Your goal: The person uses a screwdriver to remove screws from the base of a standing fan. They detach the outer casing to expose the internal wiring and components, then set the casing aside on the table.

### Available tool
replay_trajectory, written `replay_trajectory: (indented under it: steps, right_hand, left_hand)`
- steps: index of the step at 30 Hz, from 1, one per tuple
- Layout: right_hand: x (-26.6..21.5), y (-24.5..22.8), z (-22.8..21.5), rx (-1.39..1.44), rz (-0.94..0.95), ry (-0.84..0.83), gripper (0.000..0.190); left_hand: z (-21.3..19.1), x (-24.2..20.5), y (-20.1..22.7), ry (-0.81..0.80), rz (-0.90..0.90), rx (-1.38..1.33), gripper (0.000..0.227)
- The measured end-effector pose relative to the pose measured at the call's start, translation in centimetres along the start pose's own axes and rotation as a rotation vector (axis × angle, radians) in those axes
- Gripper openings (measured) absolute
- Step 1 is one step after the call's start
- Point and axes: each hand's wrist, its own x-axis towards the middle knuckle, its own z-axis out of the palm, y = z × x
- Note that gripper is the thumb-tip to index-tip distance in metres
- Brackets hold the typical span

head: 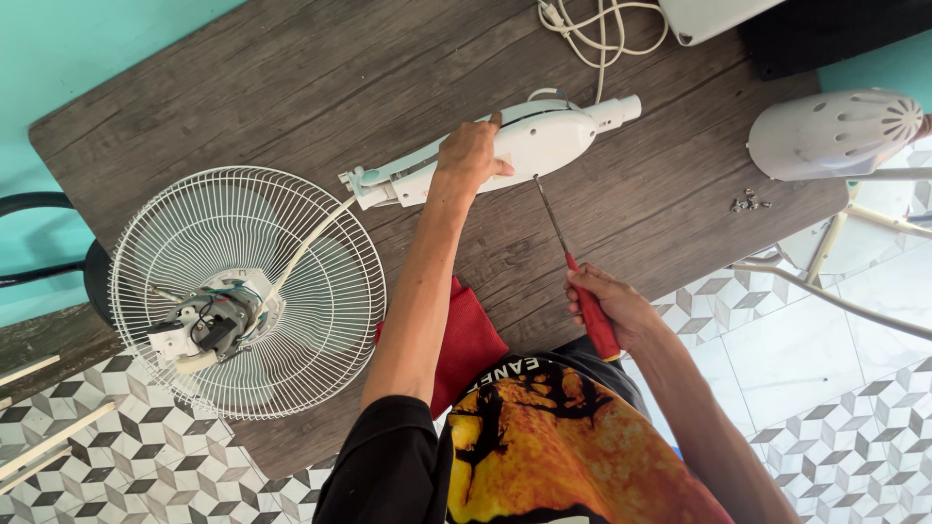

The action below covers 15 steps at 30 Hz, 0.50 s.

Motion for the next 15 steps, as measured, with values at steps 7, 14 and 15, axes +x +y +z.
replay_trajectory:
  steps: [7, 14, 15]
  right_hand:
    - [0.1, 0.8, -0.7, 0.158, 0.016, -0.118, 0.028]
    - [-0.7, 0.3, 0.1, 0.048, -0.040, -0.012, 0.032]
    - [-0.7, 0.3, 0.2, 0.035, -0.032, -0.008, 0.031]
  left_hand:
    - [0.2, -0.4, 0.2, -0.013, -0.005, -0.012, 0.102]
    - [0.2, 0.0, 0.3, -0.006, -0.011, -0.002, 0.103]
    - [0.3, 0.0, 0.3, -0.014, -0.016, -0.002, 0.103]
